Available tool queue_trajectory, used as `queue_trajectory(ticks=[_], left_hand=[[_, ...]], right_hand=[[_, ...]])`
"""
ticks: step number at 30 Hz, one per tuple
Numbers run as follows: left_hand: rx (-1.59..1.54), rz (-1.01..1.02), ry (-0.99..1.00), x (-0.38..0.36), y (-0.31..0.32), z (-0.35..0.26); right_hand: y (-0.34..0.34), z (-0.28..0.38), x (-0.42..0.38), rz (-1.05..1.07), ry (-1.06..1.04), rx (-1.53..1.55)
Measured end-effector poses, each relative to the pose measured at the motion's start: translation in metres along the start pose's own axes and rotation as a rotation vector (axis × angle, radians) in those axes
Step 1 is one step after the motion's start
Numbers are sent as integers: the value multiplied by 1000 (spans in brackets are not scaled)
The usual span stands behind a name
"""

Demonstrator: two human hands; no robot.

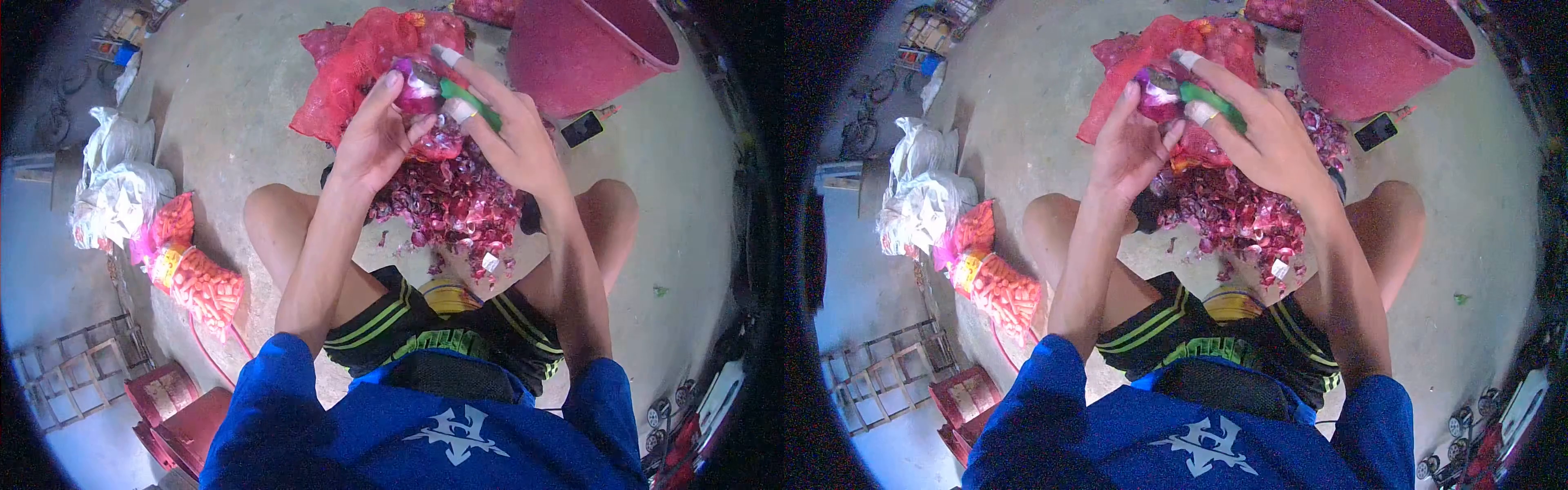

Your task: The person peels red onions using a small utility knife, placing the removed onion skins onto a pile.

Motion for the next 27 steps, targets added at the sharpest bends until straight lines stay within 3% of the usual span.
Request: queue_trajectory(ticks=[5, 11, 21, 26, 27], left_hand=[[26, 22, -63, -1, 5, 2], [-3, 179, -65, -3, 20, -3], [-147, 160, 1, -5, 30, -8], [37, 257, 118, -1, 35, -13], [35, 259, 116, -2, 35, -13]], right_hand=[[-2, 9, 0, -82, -179, -50], [-12, -15, 7, -101, 104, 93], [-22, -26, 8, -174, 155, 89], [-41, -43, 14, -292, 164, 47], [-45, -54, 17, -271, 212, 176]])
Point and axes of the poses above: each hand's wrist, its own x-axis towards the middle knuckle, its own y-axis out of the palm, z = x × y, the point moved 10 cm from there along x, towards the middle knuckle, and after that the axes turned 15 degrees about y, right-handed, at the moved point
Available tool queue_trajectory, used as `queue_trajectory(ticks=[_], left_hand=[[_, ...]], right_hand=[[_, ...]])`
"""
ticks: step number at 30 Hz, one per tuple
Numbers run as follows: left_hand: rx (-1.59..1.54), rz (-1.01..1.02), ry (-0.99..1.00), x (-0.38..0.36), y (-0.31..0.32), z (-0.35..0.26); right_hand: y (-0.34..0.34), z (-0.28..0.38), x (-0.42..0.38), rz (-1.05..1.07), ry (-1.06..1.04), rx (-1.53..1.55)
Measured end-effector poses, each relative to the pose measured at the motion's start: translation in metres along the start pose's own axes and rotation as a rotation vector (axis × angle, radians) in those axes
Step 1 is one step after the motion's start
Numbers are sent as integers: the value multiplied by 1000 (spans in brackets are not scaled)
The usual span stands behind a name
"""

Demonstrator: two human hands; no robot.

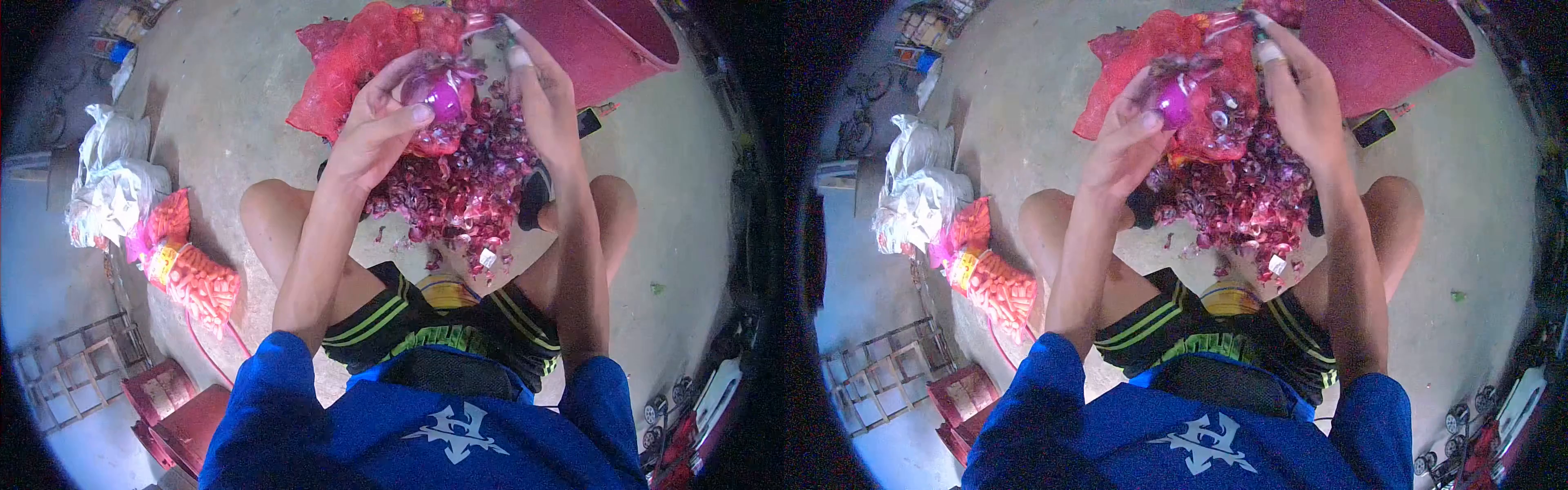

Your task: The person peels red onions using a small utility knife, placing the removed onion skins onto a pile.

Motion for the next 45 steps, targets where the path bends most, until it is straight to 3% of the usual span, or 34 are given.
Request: queue_trajectory(ticks=[3, 5, 6, 8, 11, 14, 21, 23, 27, 29, 30, 32, 38, 45], left_hand=[[-57, 21, 49, -1, 3, -8], [-16, -162, 17, -1, -25, -2], [-11, -164, 21, 0, -31, -2], [-96, -390, -49, -5, -49, 5], [-120, -483, -42, -8, -50, 3], [-93, -433, -20, -5, -54, 6], [101, -444, 91, -5, -40, -8], [417, -314, 283, 0, -28, -32], [495, -310, 361, -1, -23, -40], [785, -277, 409, -2, -18, -52], [786, -278, 408, -1, -19, -52], [883, -250, 486, -1, -16, -58], [1031, -240, 573, -3, -10, -67], [1060, -249, 593, -4, -13, -70]], right_hand=[[-9, -26, 9, 62, 122, 85], [3, -33, 1, 156, 205, -4], [4, -31, -4, 161, 201, 0], [15, -12, -17, 194, 169, -95], [26, -1, -23, 263, 72, -176], [36, 16, -30, 295, -80, -175], [43, 22, -33, 349, -25, -185], [41, 27, -34, 249, -131, -223], [42, 28, -37, 286, -65, -311], [43, 31, -38, 268, -74, -373], [46, 27, -37, 268, -74, -372], [42, 39, -42, 113, -305, -415], [45, 41, -44, 192, -139, -473], [48, 45, -49, 70, -308, -461]])
Point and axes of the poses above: each hand's wrist, its own x-axis towards the middle knuckle, its own y-axis out of the palm, z = x × y, the point moved 10 cm from there along x, towards the middle knuckle, and after that the axes turned 15 degrees about y, right-handed, at the moved point
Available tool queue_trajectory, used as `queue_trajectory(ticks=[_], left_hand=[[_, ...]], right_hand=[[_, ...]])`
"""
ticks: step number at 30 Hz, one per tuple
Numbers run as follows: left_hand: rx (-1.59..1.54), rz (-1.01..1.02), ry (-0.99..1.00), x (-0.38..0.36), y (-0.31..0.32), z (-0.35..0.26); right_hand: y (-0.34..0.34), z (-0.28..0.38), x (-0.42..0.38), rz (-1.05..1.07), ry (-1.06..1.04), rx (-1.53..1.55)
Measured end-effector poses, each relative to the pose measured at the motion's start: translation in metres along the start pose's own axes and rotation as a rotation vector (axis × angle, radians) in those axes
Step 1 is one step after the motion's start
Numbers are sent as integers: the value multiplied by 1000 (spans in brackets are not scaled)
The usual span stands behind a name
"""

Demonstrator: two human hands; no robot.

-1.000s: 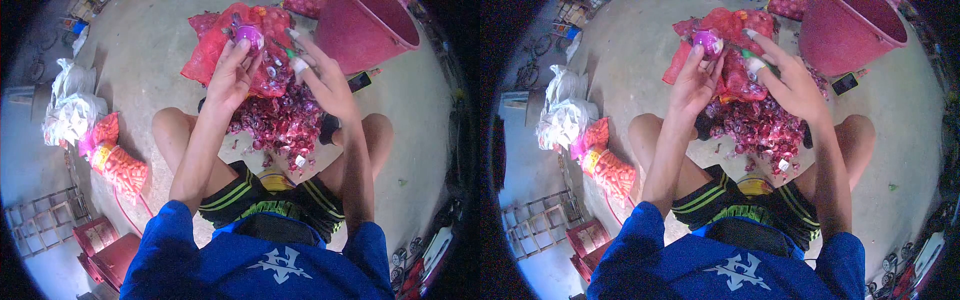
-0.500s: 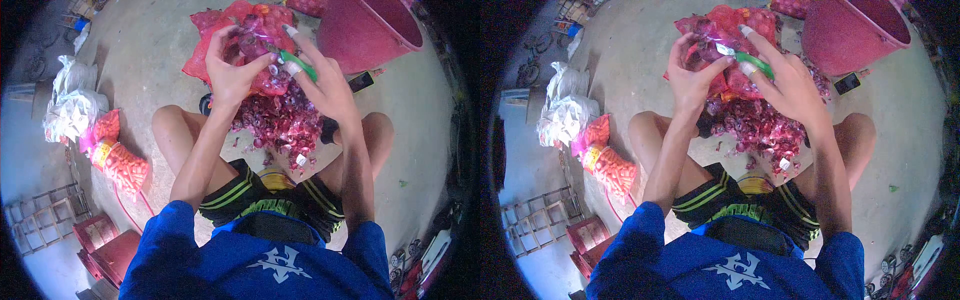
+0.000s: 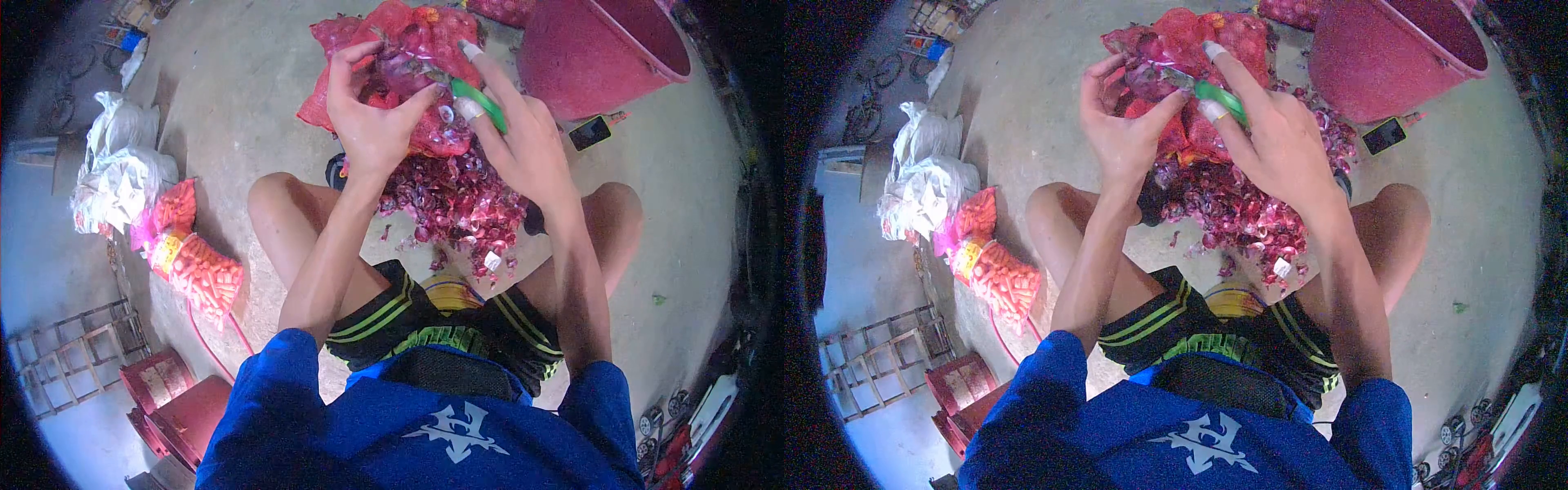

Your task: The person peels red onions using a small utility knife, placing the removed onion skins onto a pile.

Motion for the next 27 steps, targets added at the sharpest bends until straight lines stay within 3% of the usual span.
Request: queue_trajectory(ticks=[9, 11, 12, 14, 16, 18, 22, 24, 27], left_hand=[[-22, 15, -17, 0, 2, 1], [-58, 65, -19, 2, 7, 4], [-62, 63, -22, 2, 5, 4], [-90, 137, -58, 2, 8, 6], [-131, 126, -129, -2, 8, 14], [-175, 118, -201, -6, 8, 20], [-238, 132, -228, -9, 12, 16], [-281, 124, -249, -10, 15, 18], [-395, 124, -370, -17, 20, 26]], right_hand=[[11, -1, -2, -97, 100, -75], [16, -13, 1, 41, 159, 243], [9, -16, 3, 43, 161, 238], [36, -43, 0, 472, 613, 740], [39, -46, 2, 517, 539, 675], [23, -31, 7, 273, 180, 532], [14, -8, 9, 208, 111, 304], [5, 0, 8, 21, -46, 223], [5, -6, 9, -51, -28, 216]])
Point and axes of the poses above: each hand's wrist, its own x-axis towards the middle knuckle, its own y-axis out of the palm, z = x × y, the point moved 10 cm from there along x, towards the middle knuckle, and after that the axes turned 15 degrees about y, right-handed, at the moved point
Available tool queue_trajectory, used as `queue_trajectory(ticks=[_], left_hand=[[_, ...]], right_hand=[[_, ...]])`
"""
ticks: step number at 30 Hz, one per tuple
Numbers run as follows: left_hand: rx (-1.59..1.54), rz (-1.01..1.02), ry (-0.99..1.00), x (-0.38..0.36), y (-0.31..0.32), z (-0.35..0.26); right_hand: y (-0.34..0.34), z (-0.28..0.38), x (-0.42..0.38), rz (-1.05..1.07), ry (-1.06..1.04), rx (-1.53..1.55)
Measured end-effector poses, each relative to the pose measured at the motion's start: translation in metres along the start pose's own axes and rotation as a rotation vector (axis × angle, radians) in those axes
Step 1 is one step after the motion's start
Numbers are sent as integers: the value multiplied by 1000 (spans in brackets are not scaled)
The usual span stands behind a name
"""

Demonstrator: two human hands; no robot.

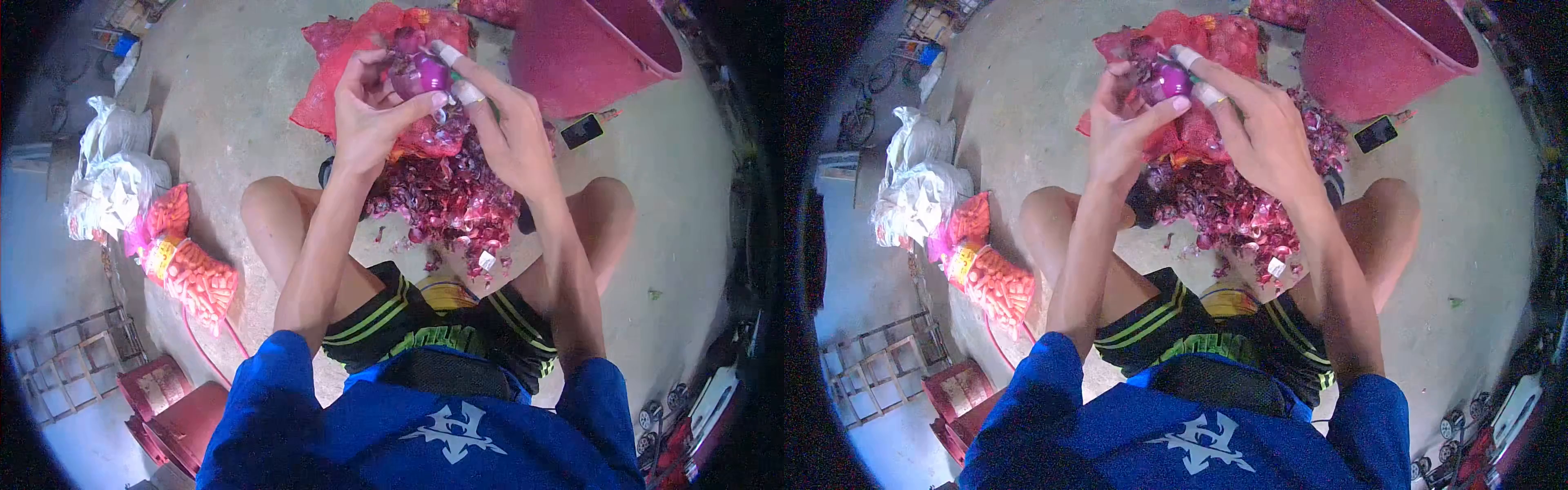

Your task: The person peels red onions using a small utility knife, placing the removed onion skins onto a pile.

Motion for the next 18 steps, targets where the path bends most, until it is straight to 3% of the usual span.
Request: queue_trajectory(ticks=[1, 3, 5, 7, 9, 10, 15, 18], left_hand=[[-144, 16, -4, 1, 5, 1], [-288, 35, -8, -1, 7, 0], [-494, 114, -101, -8, 24, -10], [-642, 105, -83, -11, 27, -11], [-765, -26, -211, -12, 27, 1], [-762, -30, -212, -12, 24, 5], [-510, -46, -170, -11, 6, 12], [-541, -69, -196, -7, 1, 17]], right_hand=[[-2, 1, 2, 2, -5, -3], [-15, -40, 12, -19, 340, 175], [-29, -31, 17, -82, 212, 141], [-30, -40, 14, -44, 347, 158], [-20, -51, 9, 58, 384, 108], [-10, -54, 5, 157, 425, 55], [-11, -38, 2, 221, 345, 134], [-17, -28, 1, 232, 244, 174]])
Point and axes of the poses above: each hand's wrist, its own x-axis towards the middle knuckle, its own y-axis out of the palm, z = x × y, the point moved 10 cm from there along x, towards the middle knuckle, and after that the axes turned 15 degrees about y, right-handed, at the moved point
